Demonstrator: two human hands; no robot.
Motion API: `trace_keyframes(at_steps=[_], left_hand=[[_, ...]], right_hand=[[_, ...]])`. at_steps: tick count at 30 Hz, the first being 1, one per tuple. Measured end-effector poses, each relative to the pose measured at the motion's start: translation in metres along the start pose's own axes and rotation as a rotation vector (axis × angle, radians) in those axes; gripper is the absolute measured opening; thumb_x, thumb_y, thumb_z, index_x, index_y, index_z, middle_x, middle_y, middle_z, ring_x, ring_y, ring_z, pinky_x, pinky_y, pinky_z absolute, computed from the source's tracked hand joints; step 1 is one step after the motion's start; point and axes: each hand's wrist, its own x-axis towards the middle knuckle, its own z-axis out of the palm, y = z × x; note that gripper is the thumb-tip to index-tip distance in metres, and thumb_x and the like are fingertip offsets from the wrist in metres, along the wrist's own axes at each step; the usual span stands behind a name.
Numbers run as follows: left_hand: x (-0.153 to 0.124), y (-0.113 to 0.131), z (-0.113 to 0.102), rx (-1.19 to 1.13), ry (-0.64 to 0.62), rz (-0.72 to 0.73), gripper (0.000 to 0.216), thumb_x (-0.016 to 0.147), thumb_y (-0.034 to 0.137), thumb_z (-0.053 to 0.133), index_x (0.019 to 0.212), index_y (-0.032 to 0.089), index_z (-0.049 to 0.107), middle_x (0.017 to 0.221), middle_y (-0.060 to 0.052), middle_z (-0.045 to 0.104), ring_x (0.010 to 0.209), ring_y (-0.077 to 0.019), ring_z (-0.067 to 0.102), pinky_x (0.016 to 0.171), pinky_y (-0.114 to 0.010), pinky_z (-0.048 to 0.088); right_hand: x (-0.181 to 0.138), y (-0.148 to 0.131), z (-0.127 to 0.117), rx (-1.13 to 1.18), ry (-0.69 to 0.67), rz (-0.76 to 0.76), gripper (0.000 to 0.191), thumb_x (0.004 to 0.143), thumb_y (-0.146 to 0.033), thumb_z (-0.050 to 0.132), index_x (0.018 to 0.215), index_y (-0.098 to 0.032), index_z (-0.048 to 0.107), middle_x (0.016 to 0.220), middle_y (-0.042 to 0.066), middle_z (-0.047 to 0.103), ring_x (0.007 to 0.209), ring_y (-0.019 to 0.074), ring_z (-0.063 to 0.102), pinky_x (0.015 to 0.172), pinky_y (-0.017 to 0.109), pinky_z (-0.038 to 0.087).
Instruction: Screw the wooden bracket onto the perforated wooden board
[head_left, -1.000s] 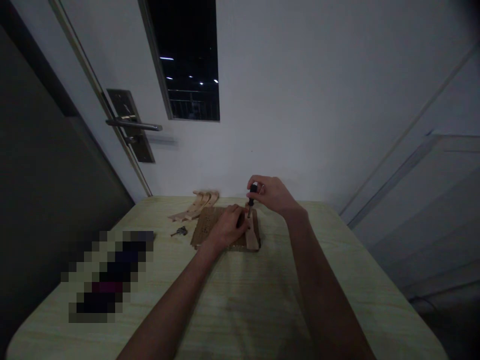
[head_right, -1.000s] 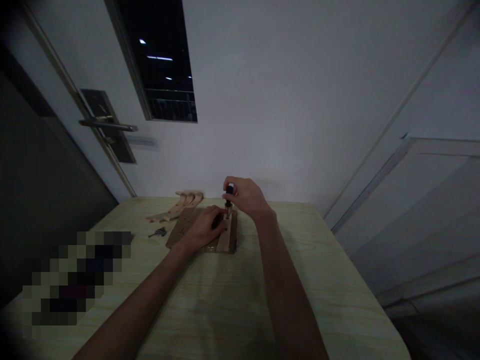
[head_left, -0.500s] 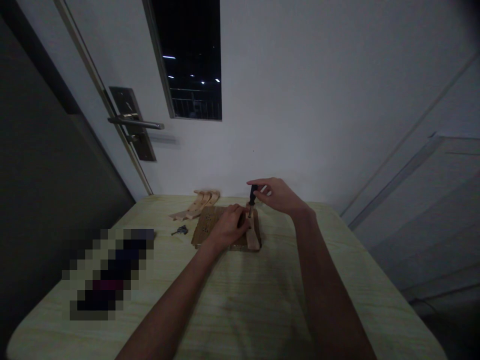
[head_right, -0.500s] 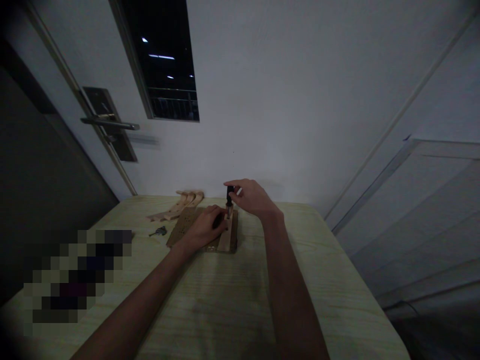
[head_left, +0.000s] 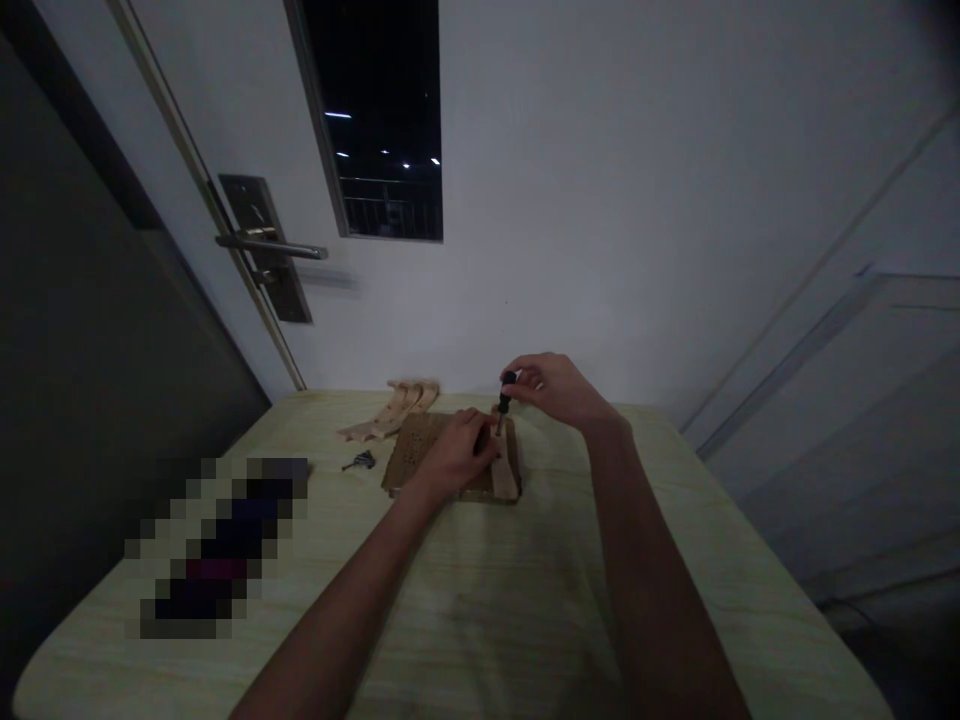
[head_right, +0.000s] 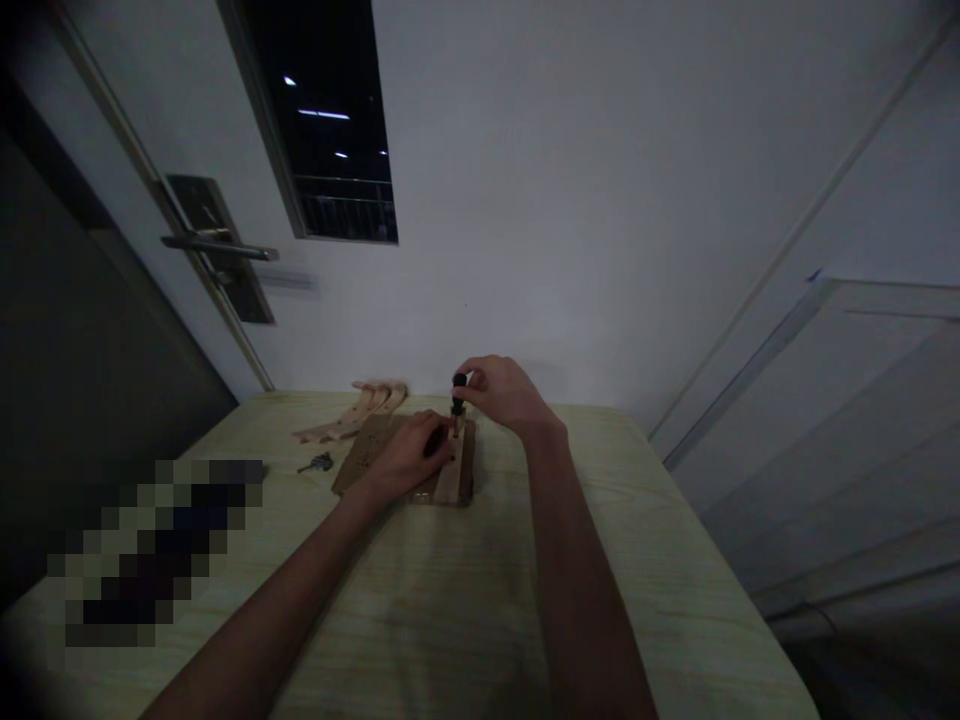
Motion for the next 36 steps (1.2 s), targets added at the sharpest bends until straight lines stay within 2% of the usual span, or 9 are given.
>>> trace_keyframes(at_steps=[6, 16, 23, 29, 32, 36], left_hand=[[0.0, -0.001, -0.002, -0.007, -0.013, 0.007, 0.02, 0.084, 0.024, 0.051, 0.102, 0.017, 0.056, 0.096, -0.007, 0.059, 0.092, -0.0215, 0.055, 0.084, -0.036, 0.045], [0.001, 0.003, -0.004, -0.01, -0.031, -0.017, 0.021, 0.083, 0.024, 0.052, 0.102, 0.017, 0.057, 0.098, -0.008, 0.058, 0.093, -0.0223, 0.054, 0.085, -0.037, 0.045], [0.001, 0.004, -0.004, -0.002, -0.033, -0.027, 0.019, 0.083, 0.024, 0.051, 0.1, 0.017, 0.056, 0.097, -0.007, 0.058, 0.092, -0.0219, 0.055, 0.084, -0.038, 0.046], [0.002, 0.0, -0.001, 0.005, -0.019, 0.002, 0.02, 0.082, 0.024, 0.053, 0.1, 0.017, 0.056, 0.097, -0.007, 0.058, 0.092, -0.0219, 0.054, 0.085, -0.038, 0.045], [0.001, -0.002, 0.0, -0.011, -0.022, 0.003, 0.021, 0.083, 0.024, 0.052, 0.102, 0.017, 0.056, 0.098, -0.007, 0.058, 0.092, -0.0213, 0.054, 0.085, -0.037, 0.045], [0.001, 0.0, -0.001, -0.015, -0.014, 0.004, 0.022, 0.083, 0.025, 0.052, 0.103, 0.017, 0.056, 0.099, -0.007, 0.058, 0.092, -0.0212, 0.054, 0.085, -0.037, 0.045]], right_hand=[[0.002, -0.003, 0.005, -0.037, 0.019, 0.005, 0.015, 0.074, -0.027, 0.068, 0.083, -0.016, 0.066, 0.066, 0.002, 0.065, 0.061, 0.0121, 0.058, 0.059, 0.024, 0.044], [0.003, -0.003, 0.01, -0.103, 0.062, 0.083, 0.022, 0.075, -0.036, 0.065, 0.069, -0.017, 0.054, 0.069, 0.002, 0.061, 0.061, 0.0119, 0.053, 0.059, 0.025, 0.04], [0.002, -0.008, 0.011, -0.055, 0.074, 0.021, 0.029, 0.072, -0.034, 0.065, 0.062, -0.019, 0.042, 0.061, -0.003, 0.051, 0.056, 0.0096, 0.045, 0.054, 0.023, 0.033], [0.003, -0.011, 0.013, 0.094, 0.035, 0.004, 0.006, 0.076, -0.023, 0.061, 0.077, -0.018, 0.058, 0.06, -0.003, 0.055, 0.056, 0.0092, 0.05, 0.057, 0.022, 0.038], [0.004, -0.011, 0.012, 0.111, -0.005, -0.017, 0.008, 0.078, -0.022, 0.06, 0.074, -0.017, 0.064, 0.064, 0.0, 0.061, 0.061, 0.0104, 0.055, 0.061, 0.023, 0.042], [0.004, -0.009, 0.012, 0.118, 0.021, 0.001, 0.009, 0.079, -0.021, 0.059, 0.075, -0.017, 0.066, 0.072, 0.002, 0.065, 0.067, 0.0118, 0.059, 0.066, 0.025, 0.046]])
